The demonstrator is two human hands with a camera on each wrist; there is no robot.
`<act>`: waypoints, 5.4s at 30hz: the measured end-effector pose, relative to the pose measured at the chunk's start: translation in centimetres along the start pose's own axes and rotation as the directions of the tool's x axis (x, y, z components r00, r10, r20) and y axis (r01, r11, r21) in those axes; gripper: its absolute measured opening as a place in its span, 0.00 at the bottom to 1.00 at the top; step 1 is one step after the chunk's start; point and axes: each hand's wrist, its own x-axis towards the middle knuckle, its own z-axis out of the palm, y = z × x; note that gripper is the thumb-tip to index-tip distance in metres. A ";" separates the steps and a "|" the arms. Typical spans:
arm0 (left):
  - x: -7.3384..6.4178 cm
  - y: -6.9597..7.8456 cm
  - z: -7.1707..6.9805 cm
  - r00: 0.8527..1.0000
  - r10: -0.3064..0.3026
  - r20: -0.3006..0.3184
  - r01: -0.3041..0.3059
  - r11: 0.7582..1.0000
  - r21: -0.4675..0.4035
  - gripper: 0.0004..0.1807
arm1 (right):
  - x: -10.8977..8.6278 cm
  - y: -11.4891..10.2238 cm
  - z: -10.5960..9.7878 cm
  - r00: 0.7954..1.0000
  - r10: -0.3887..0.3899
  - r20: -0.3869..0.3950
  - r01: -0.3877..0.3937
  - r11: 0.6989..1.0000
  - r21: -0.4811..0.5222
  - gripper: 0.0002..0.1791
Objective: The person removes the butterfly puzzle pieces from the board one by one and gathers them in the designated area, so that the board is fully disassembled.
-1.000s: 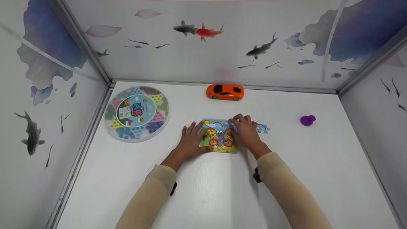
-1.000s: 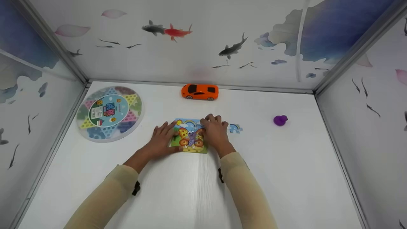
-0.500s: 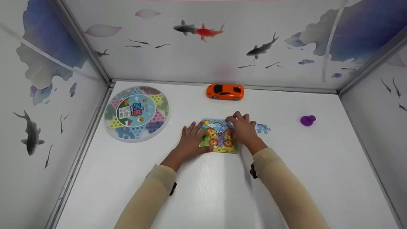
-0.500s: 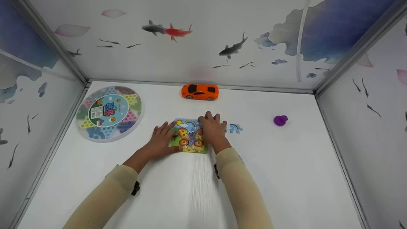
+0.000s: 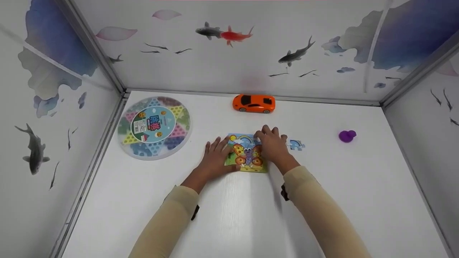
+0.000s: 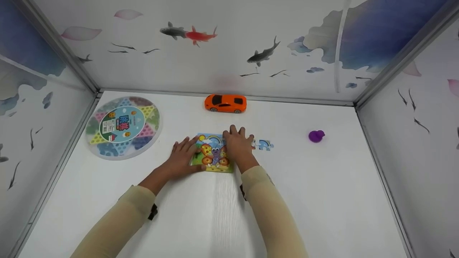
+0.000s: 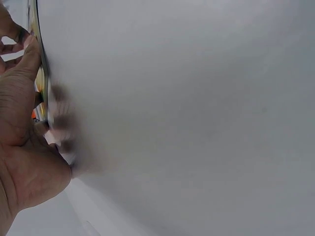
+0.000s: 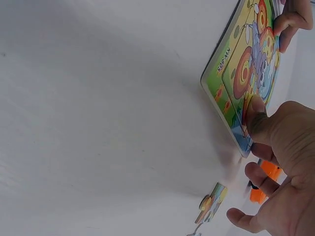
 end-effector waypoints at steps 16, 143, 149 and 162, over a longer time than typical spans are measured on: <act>0.2 -0.2 0.2 1.000 0.000 0.010 0.000 1.000 -0.018 0.42 | -0.2 -0.4 0.1 1.000 -0.004 0.005 0.004 1.000 -0.014 0.21; 0.0 -0.2 0.1 1.000 0.001 -0.016 -0.002 1.000 -0.029 0.39 | -7.1 18.1 -1.5 0.991 -0.124 -0.047 0.121 0.991 -0.057 0.29; 0.0 -0.4 0.2 0.999 0.025 -0.019 -0.026 0.999 -0.040 0.39 | -7.3 18.0 -1.5 0.992 -0.116 -0.049 0.113 0.992 -0.054 0.30; 0.0 -0.1 0.1 1.000 0.000 -0.012 0.000 1.000 -0.009 0.41 | -7.1 16.0 -1.2 0.989 -0.118 -0.084 0.107 0.987 -0.119 0.34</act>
